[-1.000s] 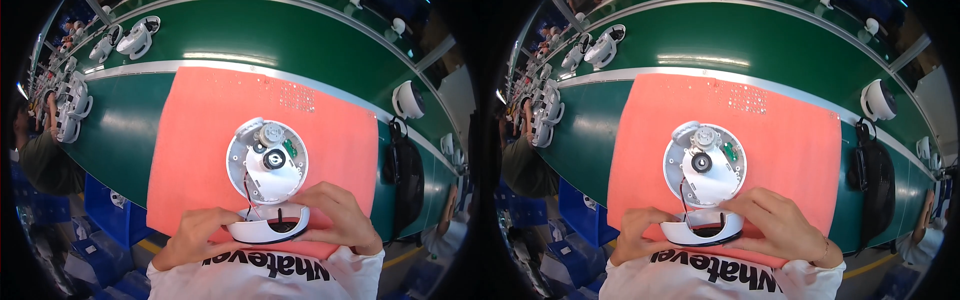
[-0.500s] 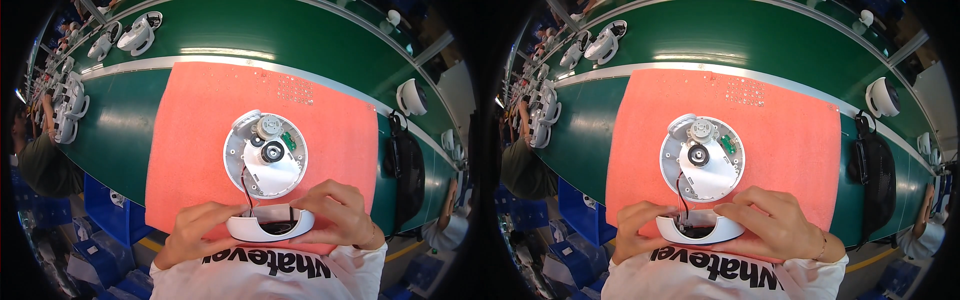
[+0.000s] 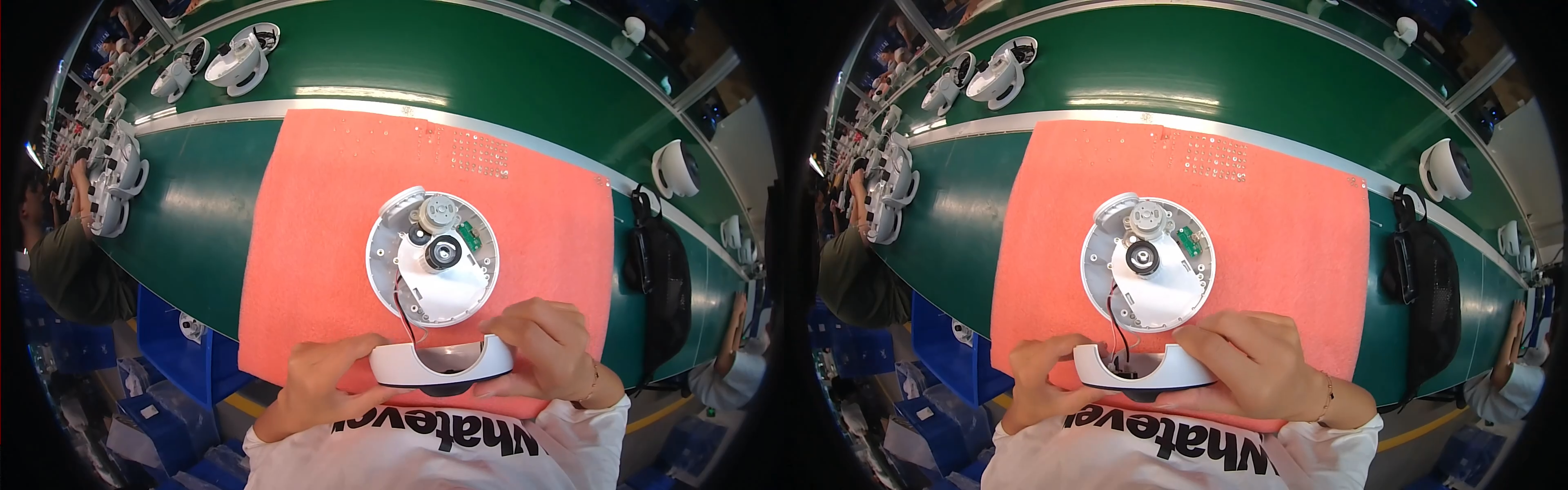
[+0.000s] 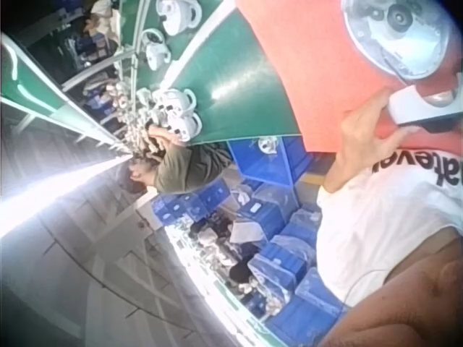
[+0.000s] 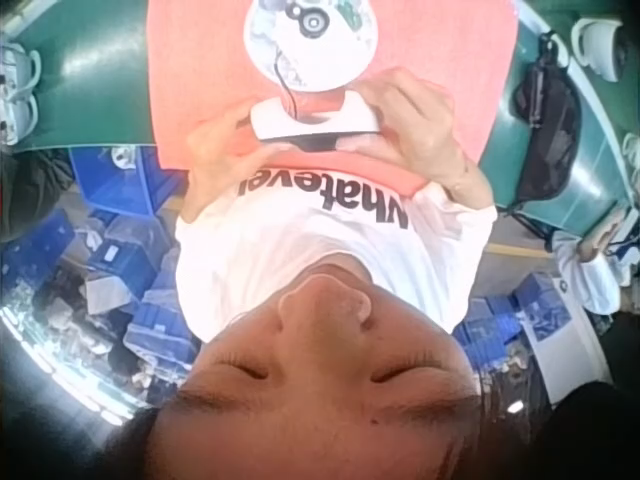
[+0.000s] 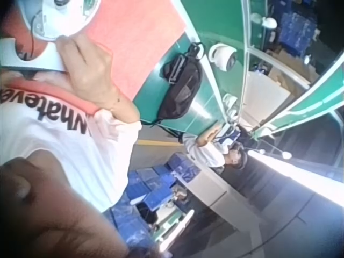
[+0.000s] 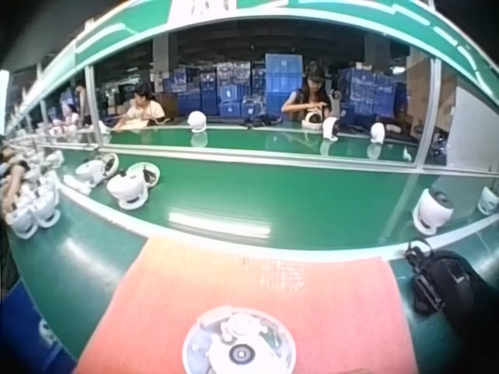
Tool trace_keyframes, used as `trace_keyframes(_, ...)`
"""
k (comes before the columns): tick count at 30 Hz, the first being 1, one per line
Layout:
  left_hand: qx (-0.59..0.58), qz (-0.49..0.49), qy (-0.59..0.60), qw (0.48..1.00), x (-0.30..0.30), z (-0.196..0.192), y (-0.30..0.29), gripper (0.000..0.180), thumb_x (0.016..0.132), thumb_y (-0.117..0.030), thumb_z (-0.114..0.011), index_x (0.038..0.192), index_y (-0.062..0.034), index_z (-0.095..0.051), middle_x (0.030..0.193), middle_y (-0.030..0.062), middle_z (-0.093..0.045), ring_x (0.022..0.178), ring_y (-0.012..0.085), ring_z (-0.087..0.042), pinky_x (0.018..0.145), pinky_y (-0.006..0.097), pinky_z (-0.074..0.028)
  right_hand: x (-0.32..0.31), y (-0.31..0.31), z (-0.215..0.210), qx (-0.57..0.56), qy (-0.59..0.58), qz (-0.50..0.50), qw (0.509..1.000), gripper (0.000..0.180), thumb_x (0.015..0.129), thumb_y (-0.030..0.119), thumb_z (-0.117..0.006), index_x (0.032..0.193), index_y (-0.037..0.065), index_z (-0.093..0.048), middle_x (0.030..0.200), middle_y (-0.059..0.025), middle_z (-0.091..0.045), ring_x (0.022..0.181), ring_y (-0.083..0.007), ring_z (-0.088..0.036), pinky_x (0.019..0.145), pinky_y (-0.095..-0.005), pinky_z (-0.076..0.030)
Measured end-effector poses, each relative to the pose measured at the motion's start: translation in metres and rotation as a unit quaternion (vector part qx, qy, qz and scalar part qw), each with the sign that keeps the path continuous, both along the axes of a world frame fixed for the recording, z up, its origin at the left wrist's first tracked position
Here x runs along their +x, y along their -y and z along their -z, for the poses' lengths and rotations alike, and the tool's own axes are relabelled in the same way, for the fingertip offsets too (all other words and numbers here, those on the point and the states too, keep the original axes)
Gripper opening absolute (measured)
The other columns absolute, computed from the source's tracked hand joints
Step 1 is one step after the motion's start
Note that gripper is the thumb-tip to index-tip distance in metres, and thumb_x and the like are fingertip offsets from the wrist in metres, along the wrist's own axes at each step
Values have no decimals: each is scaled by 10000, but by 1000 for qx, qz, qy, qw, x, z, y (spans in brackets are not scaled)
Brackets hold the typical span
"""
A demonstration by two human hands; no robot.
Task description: Assembling the internal and external housing components of dome-style security cameras on a production line.
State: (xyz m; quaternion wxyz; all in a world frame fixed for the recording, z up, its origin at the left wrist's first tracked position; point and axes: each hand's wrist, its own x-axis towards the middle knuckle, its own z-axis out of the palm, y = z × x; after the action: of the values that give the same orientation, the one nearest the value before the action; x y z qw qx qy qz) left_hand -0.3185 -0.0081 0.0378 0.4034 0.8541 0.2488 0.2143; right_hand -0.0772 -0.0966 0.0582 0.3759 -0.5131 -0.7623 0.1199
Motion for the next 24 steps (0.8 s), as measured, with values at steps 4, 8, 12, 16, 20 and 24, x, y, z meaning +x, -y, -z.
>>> trace_keyframes(4, -15, -14, 17, 1000, -5, 9, 3, 462, 572, -119, -818, 923, 43, -565, 840, 153, -657, 731, 213, -676, 664, 289, -541, -1, -1, 0, -97, -109, -65, 987, 699, 674, 293, -767, 1210, -22, -448, 1046, -190, -552, 843, -287, -612, 665, -338, -516)
trace_keyframes(8, -102, -61, 107, 987, -3, 11, 0, 477, 606, -153, -828, 920, 59, -538, 746, 141, -658, 703, 194, -676, 667, 279, -546, -3, 14, 12, -212, -214, -58, 952, 821, 707, 211, -759, 1324, -19, -269, 1172, -220, -485, 1002, -335, -572, 817, -360, -503)
trace_keyframes(12, -90, -51, 94, 990, 0, 11, 0, 456, 604, -179, -831, 863, 52, -535, 723, 136, -654, 663, 178, -672, 598, 271, -542, -10, 19, 32, -197, -252, -26, 947, 801, 724, 77, -724, 1333, -17, -212, 1175, -228, -476, 1031, -321, -566, 863, -390, -492)
trace_keyframes(16, -22, -25, 73, 997, 1, 11, -4, 452, 616, -204, -828, 850, 40, -527, 705, 126, -650, 621, 168, -664, 539, 251, -523, -11, 17, 32, -132, -215, -6, 968, 781, 714, 19, -713, 1325, -1, -228, 1170, -237, -474, 1025, -300, -572, 838, -401, -503)
trace_keyframes(20, -131, -40, 115, 984, 7, 1, -11, 405, 647, -153, -803, 855, 23, -503, 718, 112, -646, 669, 134, -657, 576, 224, -512, -11, 10, 21, -183, -292, -24, 938, 878, 724, 49, -721, 1365, 27, -123, 1205, -228, -462, 1059, -286, -551, 842, -379, -501)
trace_keyframes(24, -311, -31, 124, 942, 18, -11, -31, 309, 684, -58, -746, 858, 16, -502, 769, 89, -643, 730, 98, -637, 607, 202, -500, -16, 1, 10, -197, -353, -28, 914, 988, 727, 53, -723, 1392, 55, 8, 1274, -218, -402, 1125, -281, -501, 865, -382, -492)
